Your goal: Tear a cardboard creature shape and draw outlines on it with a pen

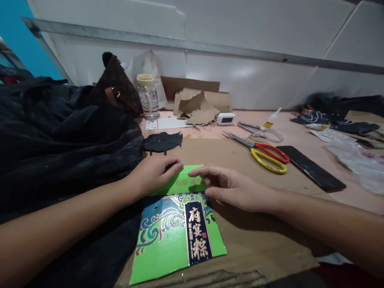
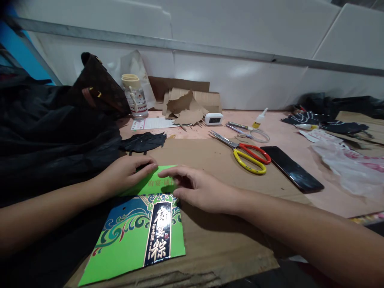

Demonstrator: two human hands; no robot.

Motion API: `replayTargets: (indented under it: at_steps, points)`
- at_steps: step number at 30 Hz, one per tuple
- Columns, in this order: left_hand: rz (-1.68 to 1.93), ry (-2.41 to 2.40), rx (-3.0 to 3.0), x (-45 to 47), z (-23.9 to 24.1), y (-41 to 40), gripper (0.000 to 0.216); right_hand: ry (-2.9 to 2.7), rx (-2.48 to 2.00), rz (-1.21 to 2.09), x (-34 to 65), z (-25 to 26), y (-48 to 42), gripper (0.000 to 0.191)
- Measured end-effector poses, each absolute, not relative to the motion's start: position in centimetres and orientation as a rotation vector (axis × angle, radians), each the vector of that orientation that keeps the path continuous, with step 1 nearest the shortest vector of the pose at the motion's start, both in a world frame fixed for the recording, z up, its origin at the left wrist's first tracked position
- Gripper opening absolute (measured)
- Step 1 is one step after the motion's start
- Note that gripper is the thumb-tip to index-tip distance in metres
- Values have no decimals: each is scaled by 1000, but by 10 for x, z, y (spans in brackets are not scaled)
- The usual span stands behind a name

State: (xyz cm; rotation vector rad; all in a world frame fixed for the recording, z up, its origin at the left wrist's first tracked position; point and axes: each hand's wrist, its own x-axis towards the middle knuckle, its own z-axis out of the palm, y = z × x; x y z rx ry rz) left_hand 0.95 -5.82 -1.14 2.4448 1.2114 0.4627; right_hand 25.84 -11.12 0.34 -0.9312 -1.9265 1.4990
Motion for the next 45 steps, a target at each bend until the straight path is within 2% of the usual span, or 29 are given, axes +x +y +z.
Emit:
replayTargets:
  at_steps: [4, 8, 11, 17, 21, 26, 30, 35, 40, 43, 45]
  points:
    - [658, 1188, 2610, 10, -12, -62, 37, -1786, -913, 1574, 255, 2, -110, 31]
    - [927, 1040, 2712, 14, -4, -76, 32, -1626, -971, 1501, 253, 2, -110, 21]
    - [884, 963, 2597, 18, 1, -89, 33, -1643, -981, 1437, 254, 3, -112, 21]
    - [749, 913, 2624, 25, -5, -95, 15, -1712, -930, 1376, 252, 2, -116, 15]
    - [746, 881, 2664, 25, -7, -95, 20, -1741, -936, 1240, 251, -2, -117, 8]
    - [734, 846, 2720, 24, -6, -96, 22, -1837, -1010, 1122, 254, -3, -115, 20]
    - [714, 846, 2701, 26, -5, -94, 22, -1957, -1074, 952, 257, 0, -113, 11]
    - [806, 947, 2347, 26, -8, -91, 21, -2075, -885, 802, 262, 3, -112, 11]
    - [946, 1029, 1964, 24, -10, -85, 60, -2174, -734, 533, 263, 4, -109, 10]
    - [862, 1030, 1951, 22, -6, -85, 40, -2212, -762, 435, 263, 4, -107, 12]
    - [771, 999, 2052, 21, -2, -87, 44, -2213, -748, 437, 263, 3, -105, 14]
